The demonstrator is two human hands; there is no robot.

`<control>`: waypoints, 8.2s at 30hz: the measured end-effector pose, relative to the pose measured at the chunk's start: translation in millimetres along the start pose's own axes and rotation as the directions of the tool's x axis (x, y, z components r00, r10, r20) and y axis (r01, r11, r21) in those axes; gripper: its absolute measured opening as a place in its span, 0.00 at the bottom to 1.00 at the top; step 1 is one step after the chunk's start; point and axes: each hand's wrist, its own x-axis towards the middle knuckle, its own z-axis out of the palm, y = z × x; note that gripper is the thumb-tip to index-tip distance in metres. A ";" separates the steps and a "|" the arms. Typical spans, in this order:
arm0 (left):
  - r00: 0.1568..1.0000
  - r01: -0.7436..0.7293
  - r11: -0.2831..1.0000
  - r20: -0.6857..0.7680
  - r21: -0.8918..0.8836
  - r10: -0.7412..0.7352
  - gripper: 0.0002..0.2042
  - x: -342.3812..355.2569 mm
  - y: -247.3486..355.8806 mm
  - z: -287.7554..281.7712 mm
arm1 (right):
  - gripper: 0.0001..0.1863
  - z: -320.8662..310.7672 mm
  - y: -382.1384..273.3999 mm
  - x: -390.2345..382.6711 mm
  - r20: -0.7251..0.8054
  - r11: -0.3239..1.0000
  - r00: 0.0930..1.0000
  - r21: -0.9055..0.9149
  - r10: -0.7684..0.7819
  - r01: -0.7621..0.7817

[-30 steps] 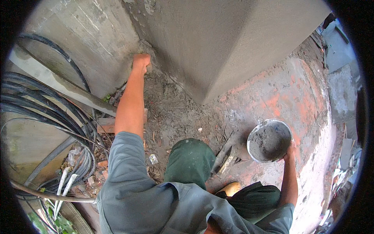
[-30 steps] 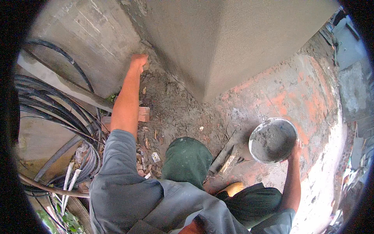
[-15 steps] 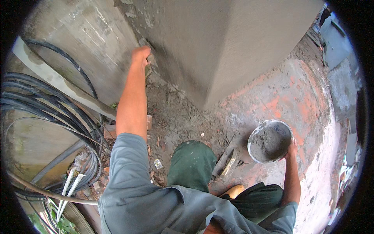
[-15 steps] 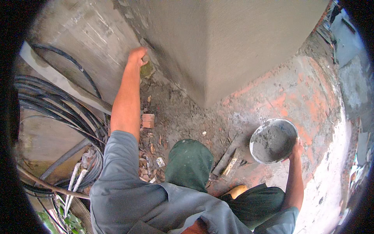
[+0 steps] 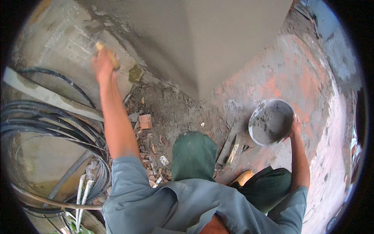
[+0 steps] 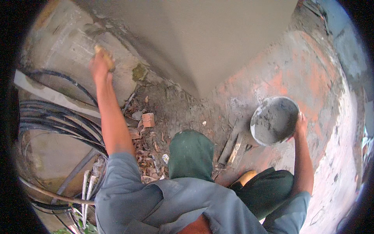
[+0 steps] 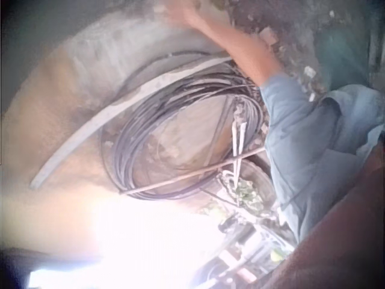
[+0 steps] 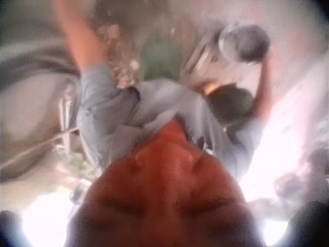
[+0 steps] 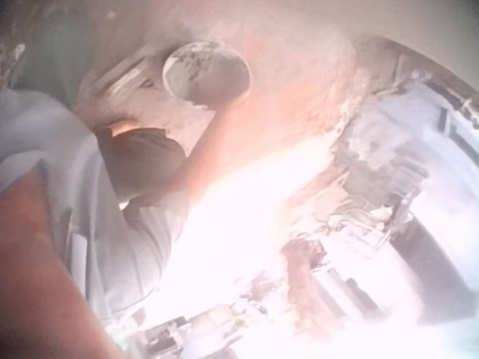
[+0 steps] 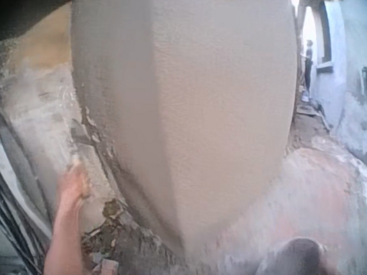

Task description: The person scoops cement from a bucket with a trowel and applies it to a wall corner, smoothing the surface repeatedly. The person uses a straightedge to level the plastered corner and continues applying and smoothing the cement along the wall edge.

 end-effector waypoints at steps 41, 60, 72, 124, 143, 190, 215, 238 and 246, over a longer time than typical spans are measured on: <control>-0.206 -0.753 0.624 0.825 0.211 -0.527 0.22 -421.2 -200.4 195.2 | 0.20 50.8 -64.6 -21.2 -0.079 0.983 0.997 -0.181 -0.023 0.009; -0.216 -0.262 0.870 0.853 0.418 -0.475 0.24 -379.1 -184.3 205.3 | 0.26 1.5 25.3 16.4 0.015 0.929 0.997 0.362 0.073 -0.074; 0.039 -0.218 0.770 0.794 0.599 -0.607 0.21 -238.9 -124.2 79.9 | 0.23 -22.7 43.0 11.5 0.012 0.884 0.981 0.432 0.194 -0.180; 0.916 0.362 0.851 0.026 0.380 -0.401 0.08 68.8 -111.8 36.6 | 0.24 -25.6 51.2 10.0 -0.039 0.918 0.986 0.373 0.164 -0.138; 0.938 0.183 0.924 0.221 0.335 -0.266 0.09 88.5 62.5 40.3 | 0.26 -15.7 17.2 -7.0 -0.086 0.999 0.996 -0.037 0.029 -0.032; 0.990 0.133 0.958 0.076 -0.256 -0.117 0.07 -51.8 19.9 81.6 | 0.23 -18.2 45.2 9.9 -0.086 0.958 0.986 0.262 0.145 -0.118; 0.976 0.216 0.885 0.095 -0.412 -0.194 0.13 -137.9 -50.7 107.7 | 0.23 -23.6 45.8 6.3 -0.065 0.986 0.995 0.157 0.073 -0.062; 0.866 0.480 0.545 0.274 -0.687 -0.418 0.09 -120.9 -150.5 45.9 | 0.24 -17.8 38.0 4.6 -0.010 0.932 0.993 0.347 0.120 -0.109; 0.839 0.538 0.691 0.226 -0.483 -0.495 0.03 -49.4 -138.9 82.0 | 0.27 -12.5 29.3 2.6 -0.080 0.968 0.990 0.229 0.118 -0.097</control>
